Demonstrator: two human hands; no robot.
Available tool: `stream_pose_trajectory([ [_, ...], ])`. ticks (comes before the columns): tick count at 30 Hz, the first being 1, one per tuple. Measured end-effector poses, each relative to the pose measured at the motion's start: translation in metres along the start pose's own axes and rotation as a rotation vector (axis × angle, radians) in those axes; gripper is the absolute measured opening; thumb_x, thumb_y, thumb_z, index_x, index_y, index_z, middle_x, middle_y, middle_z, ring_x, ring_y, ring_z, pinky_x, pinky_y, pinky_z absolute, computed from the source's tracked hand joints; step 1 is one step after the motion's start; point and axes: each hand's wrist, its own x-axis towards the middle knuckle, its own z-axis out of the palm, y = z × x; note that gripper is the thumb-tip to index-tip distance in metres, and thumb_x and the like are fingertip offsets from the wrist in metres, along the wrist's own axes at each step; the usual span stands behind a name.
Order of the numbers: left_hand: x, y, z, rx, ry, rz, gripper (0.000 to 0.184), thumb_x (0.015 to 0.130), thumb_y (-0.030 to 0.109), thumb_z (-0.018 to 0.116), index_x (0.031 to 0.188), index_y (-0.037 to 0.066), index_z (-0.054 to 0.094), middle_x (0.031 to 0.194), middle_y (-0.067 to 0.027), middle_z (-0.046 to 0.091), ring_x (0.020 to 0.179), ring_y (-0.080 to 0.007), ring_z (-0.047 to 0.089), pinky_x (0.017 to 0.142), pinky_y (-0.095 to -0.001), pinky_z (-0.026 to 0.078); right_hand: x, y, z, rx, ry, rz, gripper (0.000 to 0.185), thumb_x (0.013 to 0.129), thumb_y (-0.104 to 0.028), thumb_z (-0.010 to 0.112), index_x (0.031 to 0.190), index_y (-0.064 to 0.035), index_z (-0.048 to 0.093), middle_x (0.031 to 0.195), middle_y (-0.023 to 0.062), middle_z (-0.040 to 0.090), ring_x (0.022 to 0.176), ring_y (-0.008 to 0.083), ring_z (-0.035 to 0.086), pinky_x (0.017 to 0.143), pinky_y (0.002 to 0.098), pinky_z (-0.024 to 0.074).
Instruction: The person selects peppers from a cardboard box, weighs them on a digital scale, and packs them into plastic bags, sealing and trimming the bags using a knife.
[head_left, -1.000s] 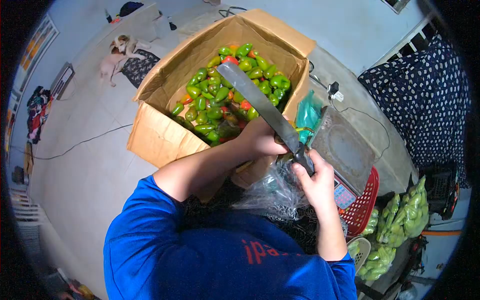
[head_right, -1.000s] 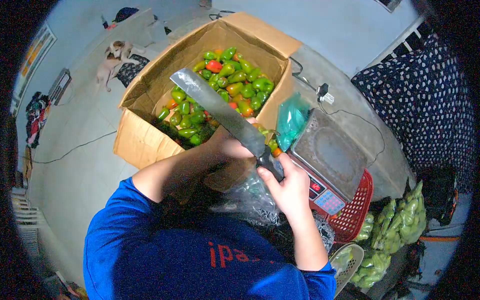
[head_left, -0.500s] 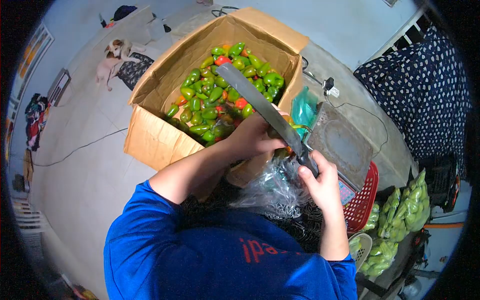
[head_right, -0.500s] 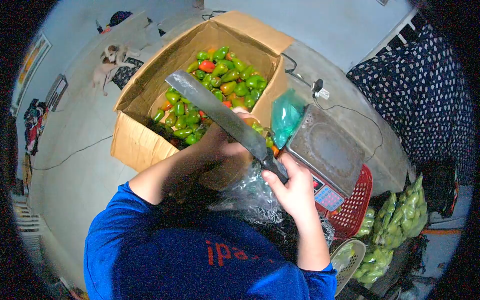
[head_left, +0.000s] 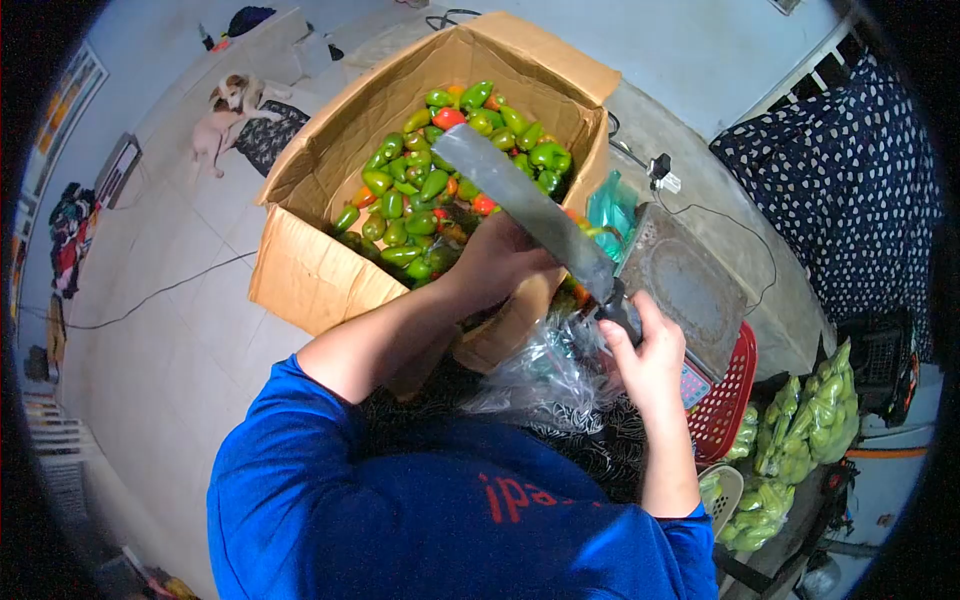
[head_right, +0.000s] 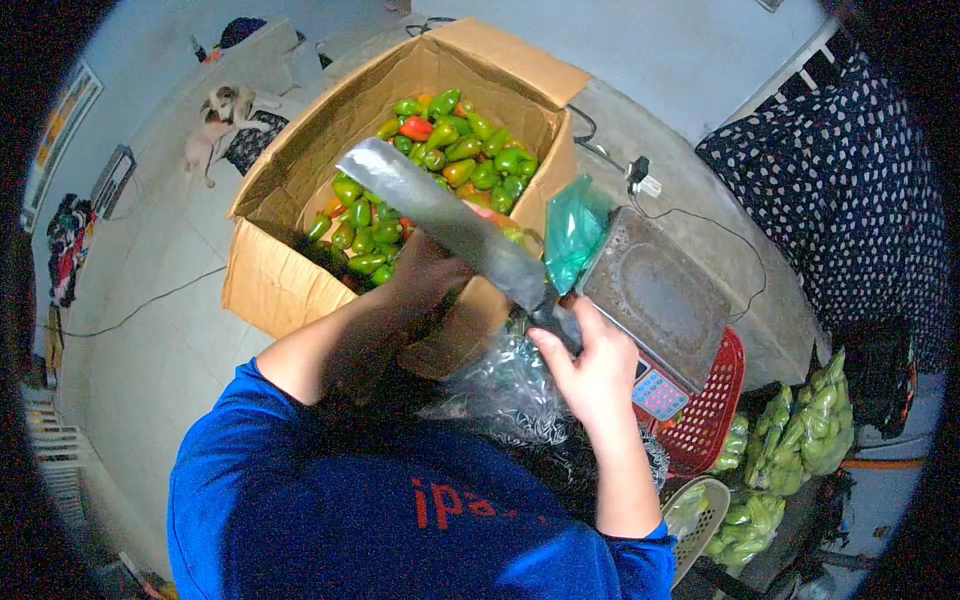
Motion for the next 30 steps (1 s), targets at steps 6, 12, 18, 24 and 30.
stream_pose_trajectory([
  [6, 0.015, -0.022, 0.000, -0.190, -0.073, 0.105, 0.041, 0.077, 0.004, 0.065, 0.114, -0.002, 0.048, 0.109, -0.0055, 0.056, 0.101, -0.0165, 0.052, 0.090, -0.0284, 0.041, -0.014, 0.051, 0.032, 0.093, 0.090, 0.093, 0.033, 0.076, -0.031, 0.068, 0.088, -0.0019, 0.057, 0.069, 0.0188, 0.059, 0.067, 0.0328, 0.061, 0.060, 0.0380, 0.0459],
  [12, 0.015, -0.007, -0.009, -0.164, 0.008, 0.067, 0.044, 0.078, 0.007, 0.065, 0.117, -0.002, 0.047, 0.112, -0.0063, 0.054, 0.103, -0.0159, 0.051, 0.091, -0.0285, 0.040, -0.034, 0.055, 0.034, 0.089, 0.145, 0.091, 0.033, 0.075, -0.029, 0.069, 0.089, -0.0015, 0.056, 0.069, 0.0174, 0.058, 0.065, 0.0331, 0.059, 0.062, 0.0377, 0.0459],
  [18, 0.009, 0.006, -0.003, 0.293, -0.109, 0.124, 0.043, 0.074, 0.002, 0.066, 0.115, -0.001, 0.050, 0.107, -0.0044, 0.057, 0.101, -0.0161, 0.053, 0.091, -0.0290, 0.041, -0.023, 0.024, 0.025, 0.222, 0.018, 0.148, 0.029, 0.077, -0.027, 0.067, 0.087, -0.0020, 0.056, 0.063, 0.0154, 0.054, 0.060, 0.0307, 0.056, 0.059, 0.0369, 0.0441],
  [24, -0.001, -0.004, 0.006, 0.148, -0.063, 0.161, 0.032, 0.081, 0.003, 0.060, 0.111, 0.000, 0.052, 0.102, -0.0061, 0.059, 0.095, -0.0123, 0.056, 0.080, -0.0260, 0.046, -0.016, 0.032, 0.019, 0.153, 0.026, 0.160, 0.032, 0.079, -0.031, 0.064, 0.089, -0.0012, 0.060, 0.072, 0.0178, 0.060, 0.069, 0.0313, 0.060, 0.066, 0.0369, 0.0460],
  [30, 0.009, 0.008, -0.035, -0.153, 0.256, 0.042, 0.035, 0.091, 0.022, 0.049, 0.119, 0.001, 0.047, 0.106, -0.0055, 0.058, 0.091, -0.0163, 0.056, 0.084, -0.0289, 0.044, -0.037, 0.190, 0.006, 0.261, 0.463, 0.625, 0.048, 0.091, -0.048, 0.048, 0.063, -0.0088, 0.050, 0.049, -0.0054, 0.034, 0.042, 0.0060, 0.032, 0.040, 0.0240, 0.0245],
])
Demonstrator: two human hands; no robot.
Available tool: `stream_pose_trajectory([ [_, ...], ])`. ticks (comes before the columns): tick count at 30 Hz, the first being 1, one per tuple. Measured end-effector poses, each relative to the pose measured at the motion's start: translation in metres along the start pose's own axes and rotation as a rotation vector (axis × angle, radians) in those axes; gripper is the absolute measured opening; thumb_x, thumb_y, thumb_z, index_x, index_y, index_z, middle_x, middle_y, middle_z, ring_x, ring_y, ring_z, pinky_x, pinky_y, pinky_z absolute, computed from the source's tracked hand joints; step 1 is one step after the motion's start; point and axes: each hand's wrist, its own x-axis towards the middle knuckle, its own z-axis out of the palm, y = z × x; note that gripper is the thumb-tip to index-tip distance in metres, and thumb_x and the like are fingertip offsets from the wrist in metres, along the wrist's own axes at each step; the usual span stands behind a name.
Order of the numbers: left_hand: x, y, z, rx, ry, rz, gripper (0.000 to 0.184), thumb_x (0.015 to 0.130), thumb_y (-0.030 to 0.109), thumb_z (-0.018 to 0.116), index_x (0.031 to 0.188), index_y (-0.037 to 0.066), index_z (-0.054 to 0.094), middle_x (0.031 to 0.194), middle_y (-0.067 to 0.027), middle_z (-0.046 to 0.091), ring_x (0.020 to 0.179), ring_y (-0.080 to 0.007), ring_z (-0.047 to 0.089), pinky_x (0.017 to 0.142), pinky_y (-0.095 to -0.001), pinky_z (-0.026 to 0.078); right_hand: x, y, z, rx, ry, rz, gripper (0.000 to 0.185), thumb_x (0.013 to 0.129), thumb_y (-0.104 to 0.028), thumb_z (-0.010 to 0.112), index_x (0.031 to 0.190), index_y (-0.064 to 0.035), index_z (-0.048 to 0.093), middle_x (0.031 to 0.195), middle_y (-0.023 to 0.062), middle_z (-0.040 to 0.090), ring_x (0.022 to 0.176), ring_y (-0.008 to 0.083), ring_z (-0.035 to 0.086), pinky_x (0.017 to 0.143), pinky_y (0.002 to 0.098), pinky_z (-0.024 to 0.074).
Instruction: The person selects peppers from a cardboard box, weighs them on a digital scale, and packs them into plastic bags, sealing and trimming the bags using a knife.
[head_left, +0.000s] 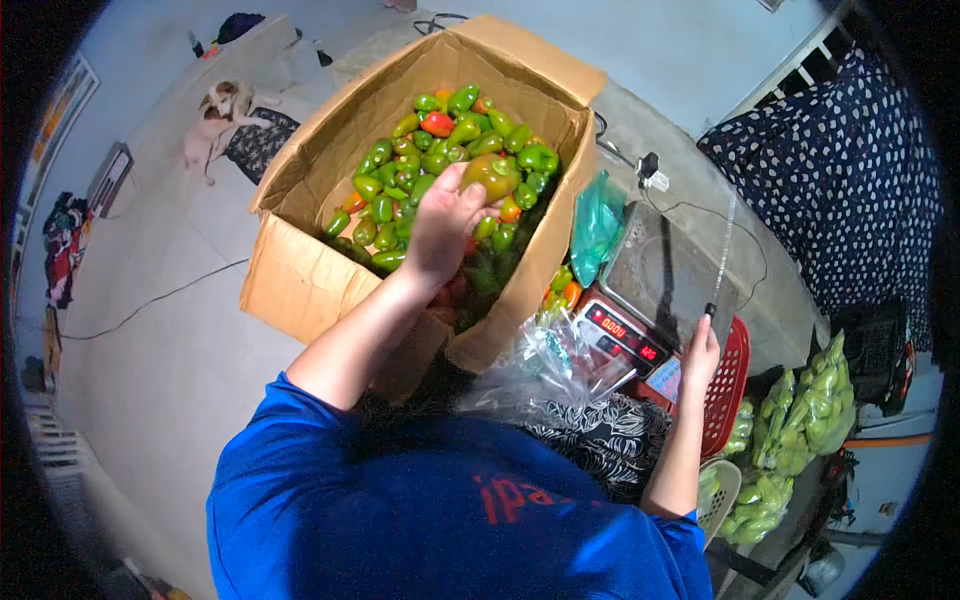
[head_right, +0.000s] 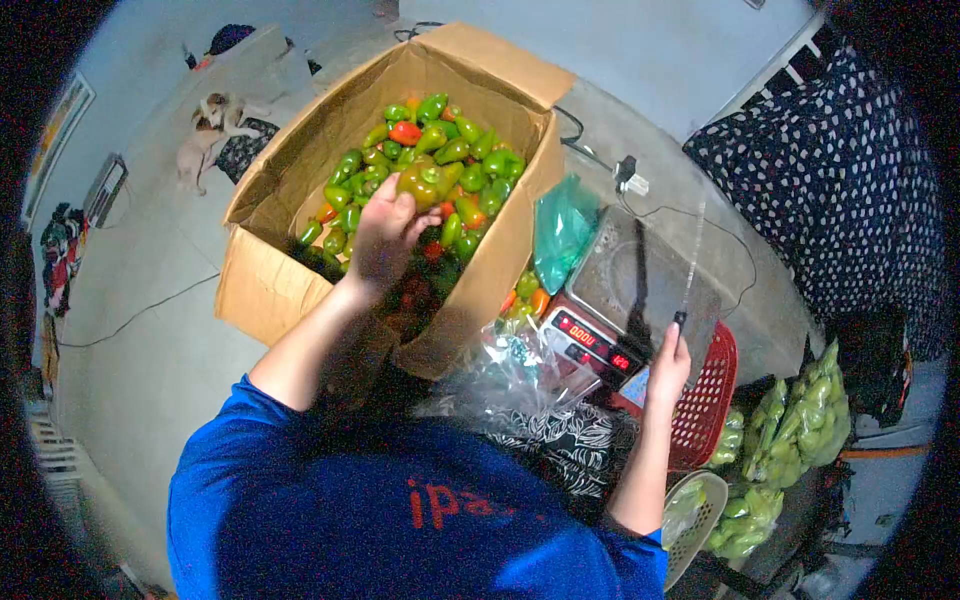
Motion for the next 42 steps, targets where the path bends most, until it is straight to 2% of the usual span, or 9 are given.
stream_pose_trajectory([
  [6, 0.007, -0.010, 0.012, -0.174, -0.151, -0.041, 0.046, 0.091, 0.021, 0.047, 0.132, 0.005, 0.034, 0.114, -0.0070, 0.053, 0.098, -0.0165, 0.054, 0.085, -0.0298, 0.045, -0.023, -0.056, 0.041, 0.299, -0.322, 0.156, 0.029, 0.094, -0.035, 0.050, 0.081, -0.0090, 0.050, 0.055, -0.0060, 0.039, 0.044, 0.0051, 0.036, 0.040, 0.0205, 0.0286],
  [8, 0.008, -0.015, 0.006, -0.306, -0.163, -0.146, 0.056, 0.089, 0.017, 0.049, 0.139, 0.012, 0.025, 0.119, -0.0079, 0.049, 0.100, -0.0203, 0.054, 0.086, -0.0336, 0.047, -0.011, -0.036, 0.083, 0.342, -0.420, 0.092, 0.032, 0.092, -0.027, 0.052, 0.113, -0.0030, 0.045, 0.071, 0.0018, 0.051, 0.058, 0.0119, 0.048, 0.052, 0.0256, 0.0401],
  [13, 0.021, -0.039, -0.017, -0.435, -0.192, -0.199, 0.053, 0.089, 0.021, 0.053, 0.137, 0.017, 0.030, 0.118, -0.0090, 0.051, 0.101, -0.0217, 0.054, 0.085, -0.0360, 0.047, -0.001, -0.057, 0.151, 0.044, -0.521, -0.044, 0.055, 0.084, -0.021, 0.057, 0.129, 0.0022, 0.036, 0.122, 0.0299, 0.049, 0.117, 0.0374, 0.047, 0.098, 0.0384, 0.0362],
  [15, 0.026, -0.045, -0.023, -0.431, -0.169, -0.218, 0.050, 0.090, 0.023, 0.054, 0.135, 0.017, 0.033, 0.118, -0.0091, 0.051, 0.101, -0.0218, 0.054, 0.084, -0.0358, 0.048, -0.001, -0.055, 0.162, -0.009, -0.633, -0.068, 0.060, 0.083, -0.024, 0.058, 0.132, 0.0025, 0.035, 0.123, 0.0311, 0.048, 0.118, 0.0393, 0.046, 0.099, 0.0391, 0.0363],
  [24, 0.030, -0.045, -0.028, -0.200, 0.197, -0.311, 0.015, 0.087, 0.027, 0.060, 0.091, 0.013, 0.056, 0.087, -0.0023, 0.061, 0.077, -0.0157, 0.060, 0.062, -0.0296, 0.049, -0.107, -0.045, 0.085, -0.240, -0.857, -0.409, 0.045, 0.080, -0.027, 0.067, 0.114, -0.0010, 0.054, 0.107, 0.0196, 0.057, 0.095, 0.0264, 0.057, 0.081, 0.0345, 0.0457],
  [29, 0.010, -0.027, -0.009, 0.174, -0.006, 0.038, 0.013, 0.087, 0.019, 0.056, 0.087, 0.006, 0.055, 0.079, -0.0028, 0.059, 0.076, -0.0135, 0.058, 0.067, -0.0274, 0.046, -0.139, -0.023, 0.072, -0.049, -1.020, -0.378, 0.024, 0.078, -0.016, 0.068, 0.092, 0.0015, 0.061, 0.084, 0.0137, 0.064, 0.075, 0.0222, 0.061, 0.066, 0.0324, 0.0477],
  [34, -0.079, 0.019, 0.040, 0.616, -0.232, 0.064, 0.013, 0.081, 0.006, 0.053, 0.092, 0.003, 0.058, 0.083, -0.0028, 0.061, 0.078, -0.0130, 0.057, 0.077, -0.0273, 0.045, -0.134, -0.062, 0.015, 0.299, -0.743, -0.277, 0.019, 0.072, -0.010, 0.071, 0.073, -0.0018, 0.053, 0.067, 0.0012, 0.049, 0.064, 0.0113, 0.045, 0.061, 0.0263, 0.0394],
  [39, -0.127, 0.025, 0.084, 0.967, -0.731, -0.319, 0.027, 0.075, 0.009, 0.065, 0.101, 0.004, 0.060, 0.079, -0.0072, 0.060, 0.076, -0.0174, 0.060, 0.070, -0.0327, 0.047, -0.143, -0.077, -0.032, 0.780, -0.852, -0.144, 0.017, 0.070, 0.002, 0.067, 0.081, -0.0009, 0.055, 0.097, 0.0036, 0.054, 0.091, 0.0128, 0.052, 0.084, 0.0253, 0.0392],
  [42, -0.137, 0.013, 0.095, 1.047, -0.807, -0.080, 0.016, 0.076, 0.013, 0.065, 0.089, 0.004, 0.063, 0.076, -0.0106, 0.060, 0.073, -0.0207, 0.059, 0.066, -0.0330, 0.046, -0.141, -0.060, -0.039, 0.783, -0.858, -0.245, 0.028, 0.068, 0.005, 0.065, 0.094, -0.0008, 0.056, 0.102, 0.0038, 0.054, 0.093, 0.0130, 0.052, 0.085, 0.0262, 0.0408],
])
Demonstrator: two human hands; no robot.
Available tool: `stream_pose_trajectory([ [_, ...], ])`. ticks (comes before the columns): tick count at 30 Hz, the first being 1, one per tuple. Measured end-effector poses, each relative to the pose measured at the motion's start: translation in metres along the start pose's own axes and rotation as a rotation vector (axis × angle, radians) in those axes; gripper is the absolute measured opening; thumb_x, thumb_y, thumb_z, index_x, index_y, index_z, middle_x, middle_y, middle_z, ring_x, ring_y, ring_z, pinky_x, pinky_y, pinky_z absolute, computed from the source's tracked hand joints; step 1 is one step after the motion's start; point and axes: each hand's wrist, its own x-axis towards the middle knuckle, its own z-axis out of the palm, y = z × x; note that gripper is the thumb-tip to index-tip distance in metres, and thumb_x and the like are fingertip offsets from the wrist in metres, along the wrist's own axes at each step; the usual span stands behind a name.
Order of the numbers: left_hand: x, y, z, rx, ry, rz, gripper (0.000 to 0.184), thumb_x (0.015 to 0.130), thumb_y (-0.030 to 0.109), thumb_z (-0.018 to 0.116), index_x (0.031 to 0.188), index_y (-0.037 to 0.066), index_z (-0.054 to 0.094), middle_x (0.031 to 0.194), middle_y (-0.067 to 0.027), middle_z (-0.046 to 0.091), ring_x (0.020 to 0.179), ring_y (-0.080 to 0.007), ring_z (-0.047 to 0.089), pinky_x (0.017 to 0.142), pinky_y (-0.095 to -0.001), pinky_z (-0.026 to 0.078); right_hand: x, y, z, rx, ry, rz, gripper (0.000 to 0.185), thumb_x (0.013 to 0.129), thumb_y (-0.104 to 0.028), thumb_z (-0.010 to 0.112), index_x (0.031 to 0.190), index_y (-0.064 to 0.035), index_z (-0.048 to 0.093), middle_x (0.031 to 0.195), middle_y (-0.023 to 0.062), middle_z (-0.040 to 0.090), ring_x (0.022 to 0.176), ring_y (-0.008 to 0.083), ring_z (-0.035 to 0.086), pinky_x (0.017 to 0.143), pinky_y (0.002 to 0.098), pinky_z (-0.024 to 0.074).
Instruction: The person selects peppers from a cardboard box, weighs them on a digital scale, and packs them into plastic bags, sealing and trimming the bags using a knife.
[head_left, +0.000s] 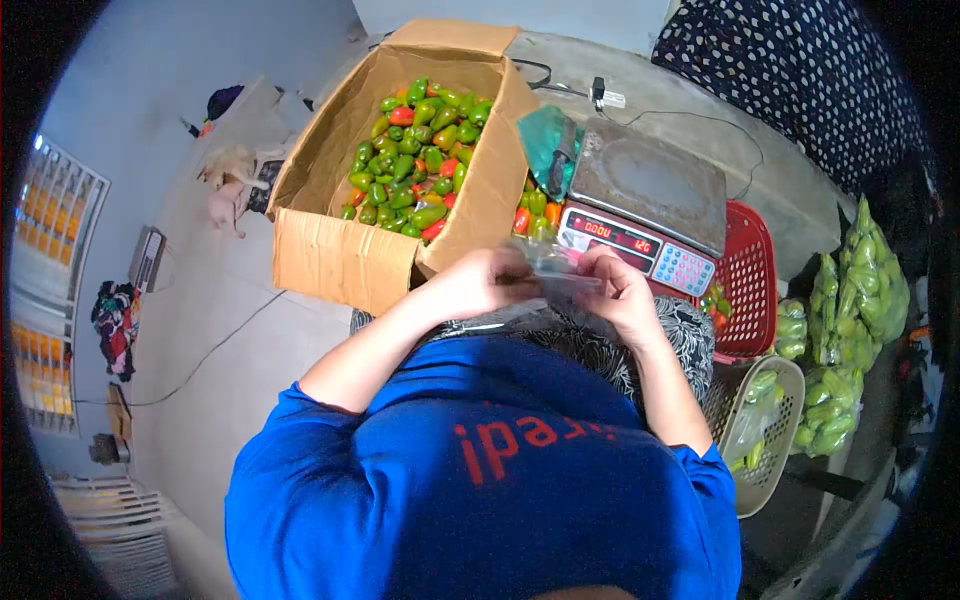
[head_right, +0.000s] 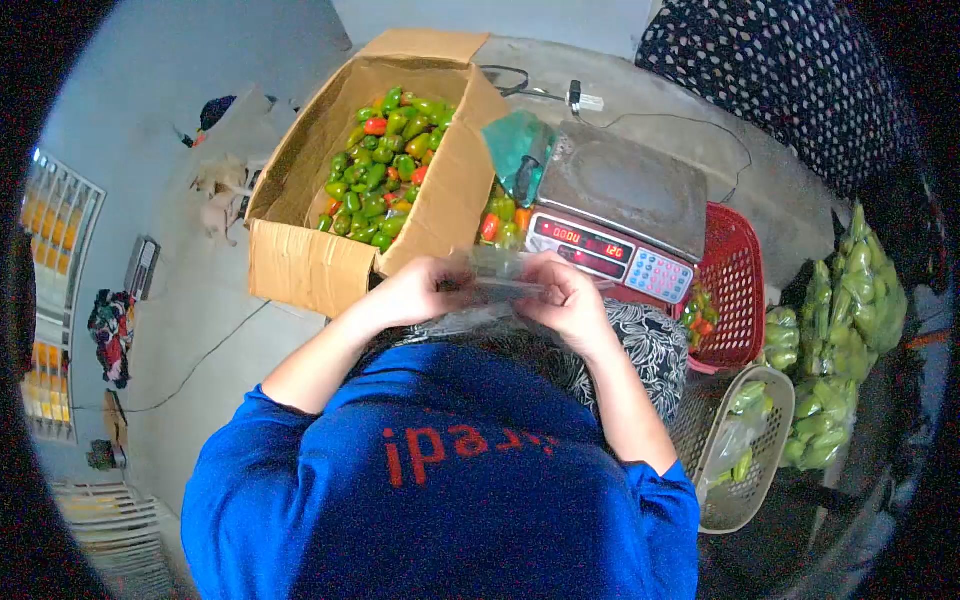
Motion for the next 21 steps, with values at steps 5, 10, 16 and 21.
stream_pose_trajectory([
  [5, 0.015, 0.009, -0.013, 0.226, 0.210, 0.160, 0.011, 0.078, 0.012, 0.064, 0.079, 0.002, 0.063, 0.074, -0.0107, 0.058, 0.071, -0.0238, 0.058, 0.065, -0.0316, 0.046, -0.012, -0.002, -0.024, 0.191, -0.075, 0.300, 0.050, 0.067, 0.007, 0.064, 0.115, -0.0027, 0.052, 0.103, 0.0046, 0.054, 0.087, 0.0118, 0.054, 0.077, 0.0231, 0.0452],
  [10, 0.022, 0.014, -0.038, 0.347, 0.273, 0.185, 0.005, 0.076, 0.007, 0.064, 0.077, 0.002, 0.063, 0.075, -0.0085, 0.059, 0.072, -0.0231, 0.058, 0.067, -0.0313, 0.046, -0.013, 0.045, -0.050, 0.109, -0.127, 0.334, 0.047, 0.073, -0.003, 0.070, 0.118, -0.0018, 0.053, 0.089, 0.0031, 0.059, 0.080, 0.0094, 0.054, 0.073, 0.0246, 0.0454],
  [16, 0.026, 0.012, -0.046, 0.363, 0.327, 0.178, 0.009, 0.075, 0.007, 0.066, 0.074, 0.000, 0.060, 0.074, -0.0097, 0.059, 0.073, -0.0238, 0.059, 0.067, -0.0312, 0.046, -0.009, 0.051, -0.074, -0.194, 0.108, 0.185, 0.014, 0.076, -0.009, 0.068, 0.088, -0.0022, 0.064, 0.078, 0.0014, 0.057, 0.074, 0.0102, 0.053, 0.067, 0.0260, 0.0445],
  [21, 0.027, 0.004, -0.039, 0.178, 0.426, 0.164, 0.010, 0.080, 0.010, 0.064, 0.075, 0.001, 0.061, 0.071, -0.0058, 0.056, 0.070, -0.0187, 0.056, 0.065, -0.0295, 0.044, -0.015, 0.038, -0.075, 0.105, 0.079, 0.093, 0.022, 0.081, -0.018, 0.063, 0.096, -0.0019, 0.060, 0.090, 0.0064, 0.058, 0.080, 0.0137, 0.055, 0.071, 0.0269, 0.0454],
])
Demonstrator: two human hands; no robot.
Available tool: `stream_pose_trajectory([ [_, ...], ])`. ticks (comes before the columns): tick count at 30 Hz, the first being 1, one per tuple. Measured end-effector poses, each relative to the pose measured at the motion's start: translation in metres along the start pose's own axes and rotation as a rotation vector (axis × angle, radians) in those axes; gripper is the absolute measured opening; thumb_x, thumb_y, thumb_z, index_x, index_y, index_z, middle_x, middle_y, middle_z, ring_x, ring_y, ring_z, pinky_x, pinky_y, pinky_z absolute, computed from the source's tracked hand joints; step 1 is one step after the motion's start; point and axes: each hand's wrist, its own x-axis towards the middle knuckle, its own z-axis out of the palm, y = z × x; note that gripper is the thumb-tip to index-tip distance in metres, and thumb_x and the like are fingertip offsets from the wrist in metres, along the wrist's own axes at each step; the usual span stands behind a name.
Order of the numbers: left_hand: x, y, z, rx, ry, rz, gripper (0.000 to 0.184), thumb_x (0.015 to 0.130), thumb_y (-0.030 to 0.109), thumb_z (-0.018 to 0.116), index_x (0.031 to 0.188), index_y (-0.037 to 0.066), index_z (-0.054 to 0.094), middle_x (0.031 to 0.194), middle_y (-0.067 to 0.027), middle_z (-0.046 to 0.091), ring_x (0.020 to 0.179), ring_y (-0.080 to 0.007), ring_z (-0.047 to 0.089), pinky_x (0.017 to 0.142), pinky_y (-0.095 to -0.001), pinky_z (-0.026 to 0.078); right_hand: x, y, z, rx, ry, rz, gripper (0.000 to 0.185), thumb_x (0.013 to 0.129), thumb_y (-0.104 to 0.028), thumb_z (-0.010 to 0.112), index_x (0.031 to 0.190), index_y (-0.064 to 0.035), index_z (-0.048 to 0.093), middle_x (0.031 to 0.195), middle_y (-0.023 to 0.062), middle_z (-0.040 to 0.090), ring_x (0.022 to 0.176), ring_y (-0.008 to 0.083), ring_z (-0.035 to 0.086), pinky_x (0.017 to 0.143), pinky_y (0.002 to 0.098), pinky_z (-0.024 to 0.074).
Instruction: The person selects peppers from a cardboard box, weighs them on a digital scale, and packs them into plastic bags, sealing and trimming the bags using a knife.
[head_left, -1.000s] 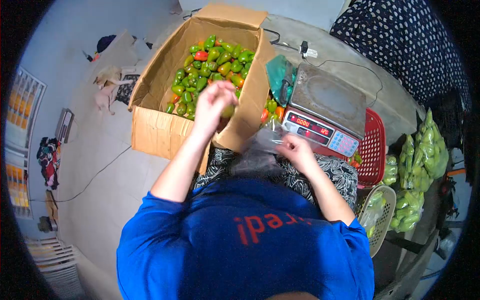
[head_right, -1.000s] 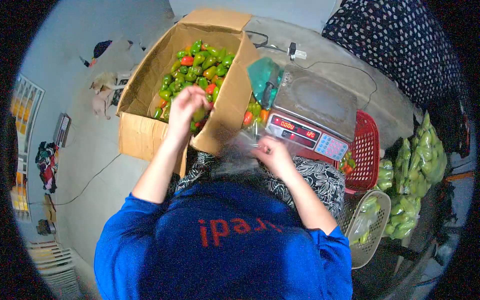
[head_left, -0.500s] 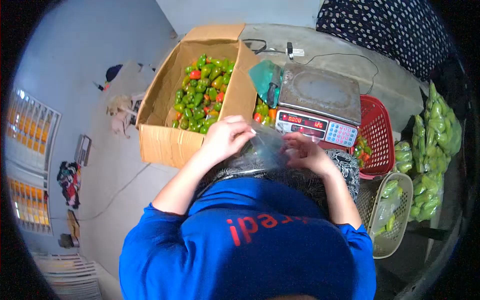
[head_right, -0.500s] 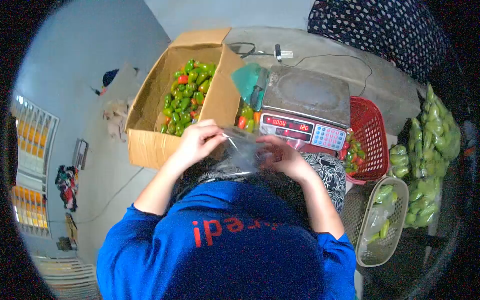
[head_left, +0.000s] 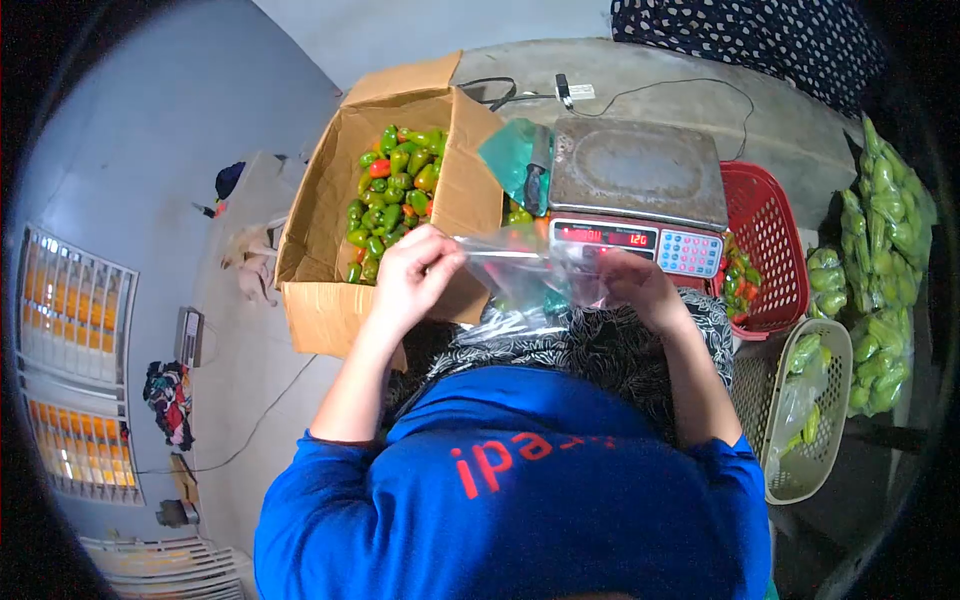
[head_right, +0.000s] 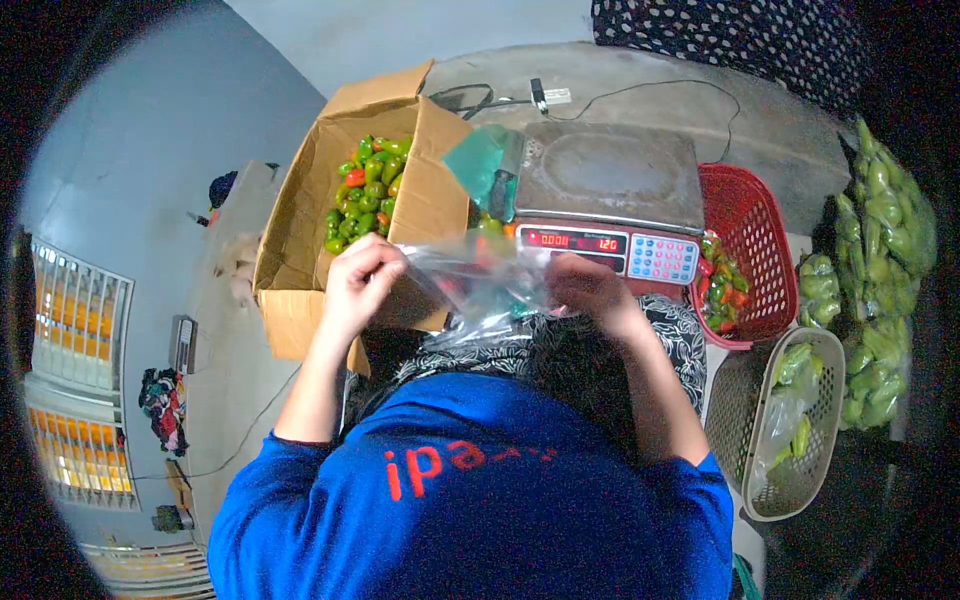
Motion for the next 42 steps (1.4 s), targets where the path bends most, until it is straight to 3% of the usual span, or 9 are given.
stream_pose_trajectory([
  [4, 0.000, 0.000, 0.007, -0.742, 0.177, -0.347, 0.021, 0.091, 0.023, 0.054, 0.082, 0.005, 0.059, 0.078, -0.0031, 0.058, 0.075, -0.0128, 0.054, 0.067, -0.0258, 0.043, 0.008, -0.033, 0.039, 0.929, -0.079, -0.116, 0.057, 0.086, -0.048, 0.049, 0.126, -0.0076, 0.047, 0.121, 0.0089, 0.052, 0.112, 0.0204, 0.047, 0.090, 0.0368, 0.0381],
  [6, 0.002, 0.001, 0.011, -1.116, 0.238, -0.567, 0.019, 0.092, 0.024, 0.052, 0.091, 0.006, 0.058, 0.084, -0.0029, 0.058, 0.077, -0.0138, 0.055, 0.070, -0.0265, 0.045, 0.029, -0.010, 0.039, 0.375, 0.026, -0.053, 0.068, 0.090, -0.059, 0.034, 0.137, -0.0093, 0.033, 0.136, 0.0103, 0.041, 0.127, 0.0248, 0.035, 0.099, 0.0413, 0.0299],
  [9, 0.001, 0.004, 0.019, -1.353, 0.368, -0.791, 0.017, 0.092, 0.023, 0.052, 0.094, 0.006, 0.056, 0.086, -0.0025, 0.057, 0.080, -0.0149, 0.056, 0.075, -0.0285, 0.045, 0.055, 0.047, 0.036, 0.673, -0.151, 0.320, 0.076, 0.089, -0.066, 0.024, 0.137, -0.0073, 0.031, 0.132, 0.0146, 0.045, 0.122, 0.0268, 0.042, 0.096, 0.0424, 0.0352],
  [12, 0.006, 0.013, 0.022, -1.323, 0.485, -0.747, 0.014, 0.092, 0.021, 0.051, 0.091, 0.007, 0.053, 0.084, -0.0027, 0.055, 0.080, -0.0152, 0.056, 0.076, -0.0324, 0.047, 0.040, 0.033, 0.053, 0.600, -0.488, 0.726, 0.079, 0.088, -0.067, 0.024, 0.135, -0.0044, 0.033, 0.124, 0.0188, 0.051, 0.108, 0.0283, 0.053, 0.087, 0.0411, 0.0441],
  [15, -0.007, -0.029, 0.021, -1.259, 0.253, -0.290, 0.022, 0.090, 0.026, 0.054, 0.082, 0.005, 0.056, 0.081, -0.0037, 0.055, 0.080, -0.0146, 0.055, 0.069, -0.0295, 0.045, 0.042, 0.045, 0.040, 0.762, -0.867, 0.615, 0.081, 0.090, -0.062, 0.024, 0.133, 0.0059, 0.033, 0.125, 0.0257, 0.047, 0.111, 0.0357, 0.051, 0.090, 0.0489, 0.0431],
  [20, -0.006, -0.007, 0.005, -0.751, 0.111, -0.318, 0.034, 0.087, 0.033, 0.058, 0.072, 0.002, 0.059, 0.076, -0.0042, 0.054, 0.069, -0.0142, 0.050, 0.064, -0.0256, 0.040, 0.019, 0.000, 0.045, 0.341, -0.579, 0.228, 0.098, 0.077, -0.079, 0.023, 0.125, 0.0031, 0.045, 0.115, 0.0222, 0.056, 0.098, 0.0300, 0.058, 0.081, 0.0394, 0.0473],
  [28, -0.002, -0.023, -0.015, -0.226, -0.017, 0.128, 0.035, 0.083, 0.025, 0.059, 0.059, 0.001, 0.050, 0.070, -0.0078, 0.054, 0.067, -0.0187, 0.052, 0.063, -0.0297, 0.041, 0.004, -0.011, 0.027, 0.626, -0.142, 0.382, 0.090, 0.078, -0.072, 0.042, 0.127, 0.0034, 0.042, 0.122, 0.0204, 0.052, 0.093, 0.0316, 0.058, 0.078, 0.0454, 0.0464],
  [33, -0.001, -0.023, -0.026, -0.118, -0.068, 0.218, 0.014, 0.075, 0.007, 0.062, 0.066, -0.001, 0.056, 0.073, -0.0105, 0.057, 0.068, -0.0216, 0.056, 0.062, -0.0297, 0.044, 0.018, 0.006, 0.011, 0.330, -0.013, 0.378, 0.017, 0.088, -0.022, 0.058, 0.088, -0.0050, 0.062, 0.073, -0.0019, 0.056, 0.061, 0.0088, 0.052, 0.055, 0.0234, 0.0442],
  [42, -0.005, -0.015, -0.018, -0.040, -0.199, 0.200, 0.010, 0.076, 0.007, 0.065, 0.072, 0.000, 0.059, 0.076, -0.0090, 0.058, 0.071, -0.0231, 0.057, 0.065, -0.0315, 0.045, 0.014, 0.025, 0.010, 0.146, 0.148, 0.322, 0.020, 0.091, -0.024, 0.055, 0.083, -0.0061, 0.059, 0.073, -0.0027, 0.055, 0.061, 0.0078, 0.051, 0.056, 0.0221, 0.0411],
])
